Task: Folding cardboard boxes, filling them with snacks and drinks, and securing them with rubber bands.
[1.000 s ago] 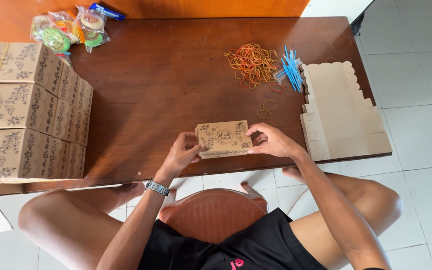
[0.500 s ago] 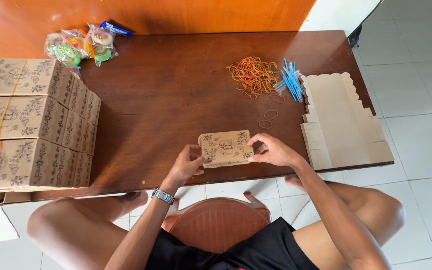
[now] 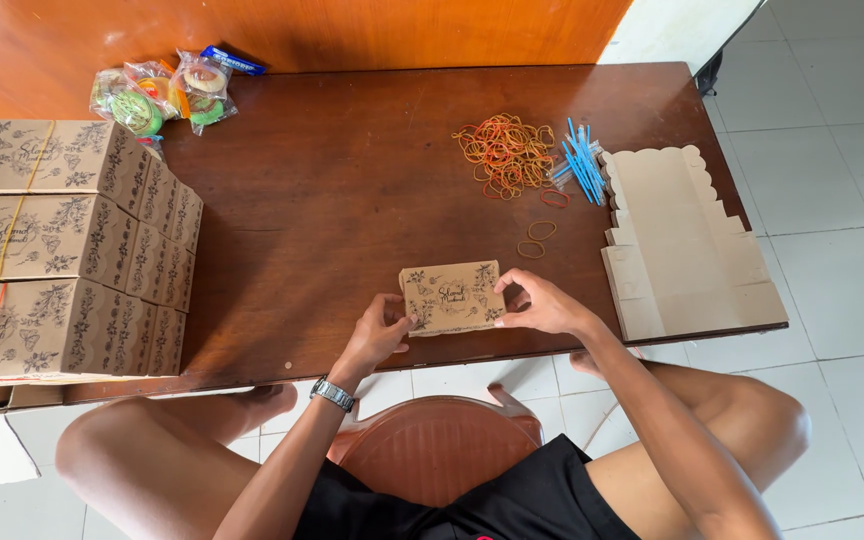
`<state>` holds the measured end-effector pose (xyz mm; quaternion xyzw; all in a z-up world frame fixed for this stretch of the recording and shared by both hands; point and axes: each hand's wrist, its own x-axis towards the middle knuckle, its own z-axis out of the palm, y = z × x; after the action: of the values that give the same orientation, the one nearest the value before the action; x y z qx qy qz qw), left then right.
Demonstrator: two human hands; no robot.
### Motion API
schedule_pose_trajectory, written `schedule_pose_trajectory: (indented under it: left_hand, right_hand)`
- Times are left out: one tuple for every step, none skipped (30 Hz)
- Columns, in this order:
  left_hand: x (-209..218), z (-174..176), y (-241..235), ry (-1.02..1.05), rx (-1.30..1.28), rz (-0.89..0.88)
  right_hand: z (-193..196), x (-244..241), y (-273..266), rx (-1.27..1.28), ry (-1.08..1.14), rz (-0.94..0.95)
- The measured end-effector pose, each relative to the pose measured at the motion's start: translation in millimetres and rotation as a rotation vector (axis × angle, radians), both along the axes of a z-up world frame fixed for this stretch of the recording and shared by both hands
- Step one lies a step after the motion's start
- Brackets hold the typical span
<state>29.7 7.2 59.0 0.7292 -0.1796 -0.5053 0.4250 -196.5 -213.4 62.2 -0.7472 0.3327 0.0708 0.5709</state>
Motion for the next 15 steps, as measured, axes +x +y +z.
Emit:
schedule_pose_trajectory:
  left_hand:
    - [0, 4, 0, 0.0, 0.0, 0.0]
    - [-1, 9, 0, -0.032, -0.001, -0.029]
    - [-2, 13, 0, -0.063, -0.001, -0.057]
    - [-6, 27, 0, -0.061, -0.001, -0.055]
    - [-9, 41, -1, -0.188, -0.02, -0.087]
    - [-12, 56, -1, -0.316, -0.04, -0.118]
    - [-16, 42, -1, -0.316, -0.041, -0.117]
    - [-20, 29, -2, -0.648, -0.168, -0.211]
    - [-26, 15, -1, -0.978, -0.295, -0.302]
    - [-31, 10, -4, -0.977, -0.295, -0.301]
    - [-35, 5, -6, -1.034, -0.312, -0.366]
    - [-39, 0, -9, -1.09, -0.329, -0.432]
    - [-41, -6, -10, -1.09, -0.332, -0.432]
    - [-43, -12, -12, -1.132, -0.346, -0.449]
    - [-45, -19, -12, -1.173, -0.36, -0.468]
  right_hand:
    - [-2, 0, 0, 0.0, 0.0, 0.0]
    - [-5, 0, -1, -0.001, 0.002, -0.011]
    - [-7, -1, -1, -0.002, 0.006, -0.02]
    - [-12, -2, 0, -0.002, 0.008, -0.019]
    - [-16, -3, 1, -0.004, 0.014, -0.022]
    - [-21, -4, 2, -0.006, 0.02, -0.025]
    - [-12, -3, 4, -0.008, 0.019, -0.025]
    - [-4, -2, 6, -0.055, 0.042, 0.011]
    - [5, -2, 10, -0.101, 0.067, 0.046]
    - [11, -1, 11, -0.1, 0.068, 0.047]
    - [16, 1, 13, -0.196, 0.065, 0.081]
    - [22, 3, 14, -0.292, 0.063, 0.115]
    - [31, 6, 18, -0.295, 0.063, 0.114]
    - [39, 8, 22, -0.376, 0.005, 0.159]
    - [47, 11, 27, -0.456, -0.053, 0.203]
